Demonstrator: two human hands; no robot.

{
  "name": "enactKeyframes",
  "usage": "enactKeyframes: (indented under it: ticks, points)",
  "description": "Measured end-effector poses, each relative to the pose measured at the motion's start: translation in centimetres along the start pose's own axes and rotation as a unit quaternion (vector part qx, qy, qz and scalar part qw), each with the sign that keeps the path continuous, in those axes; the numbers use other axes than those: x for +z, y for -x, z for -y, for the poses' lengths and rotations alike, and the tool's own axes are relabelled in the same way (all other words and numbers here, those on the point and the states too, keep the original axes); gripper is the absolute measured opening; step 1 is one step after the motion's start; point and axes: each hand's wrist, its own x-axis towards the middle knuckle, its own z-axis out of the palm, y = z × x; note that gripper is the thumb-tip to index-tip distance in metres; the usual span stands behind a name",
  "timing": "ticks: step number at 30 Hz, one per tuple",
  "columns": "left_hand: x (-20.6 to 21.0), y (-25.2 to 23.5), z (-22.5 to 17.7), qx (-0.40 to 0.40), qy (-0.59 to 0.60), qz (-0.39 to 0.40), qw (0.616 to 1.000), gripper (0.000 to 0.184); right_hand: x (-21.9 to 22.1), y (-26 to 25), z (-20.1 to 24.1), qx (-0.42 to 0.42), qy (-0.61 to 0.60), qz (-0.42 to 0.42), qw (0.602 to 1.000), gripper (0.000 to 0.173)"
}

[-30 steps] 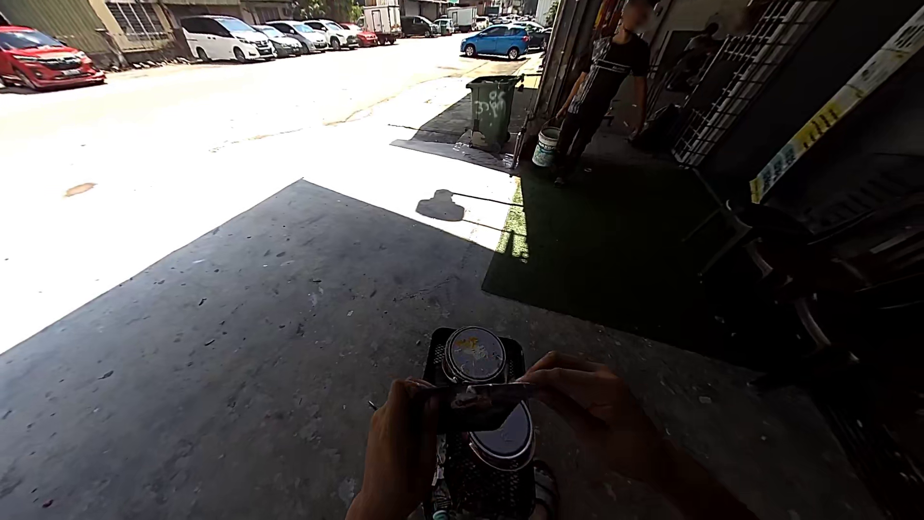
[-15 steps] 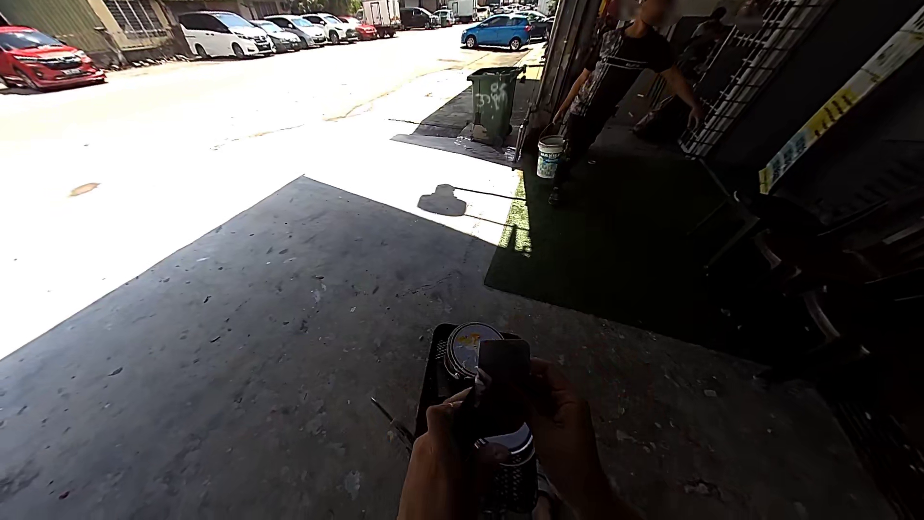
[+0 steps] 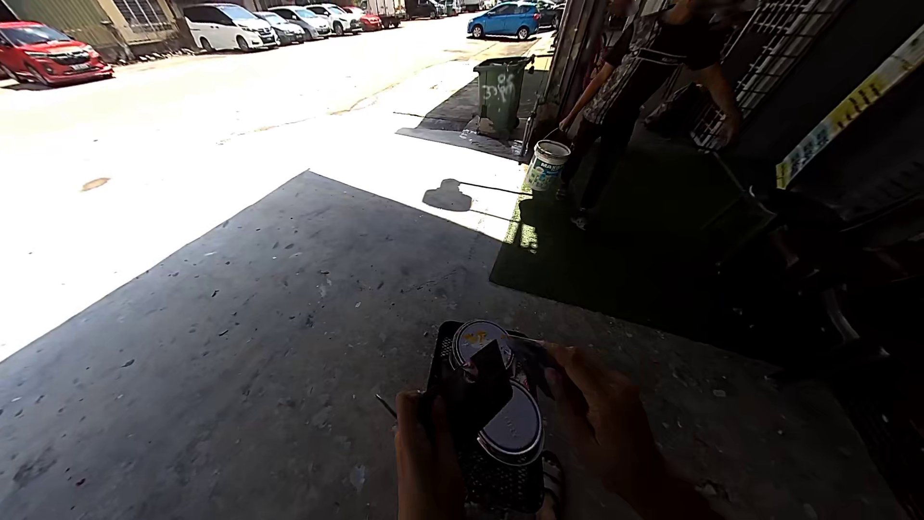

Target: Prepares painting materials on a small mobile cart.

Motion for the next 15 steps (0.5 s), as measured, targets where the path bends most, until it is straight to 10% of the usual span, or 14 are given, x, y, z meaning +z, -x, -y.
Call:
enactKeyframes:
  ticks: [15]
  points:
    - [2.0, -0.2, -1.8, -0.020, 0.069, -0.042, 0.997, 0.006, 3.4, 0.8, 2.9, -0.001, -0.059, -0.058, 0.997, 0.024]
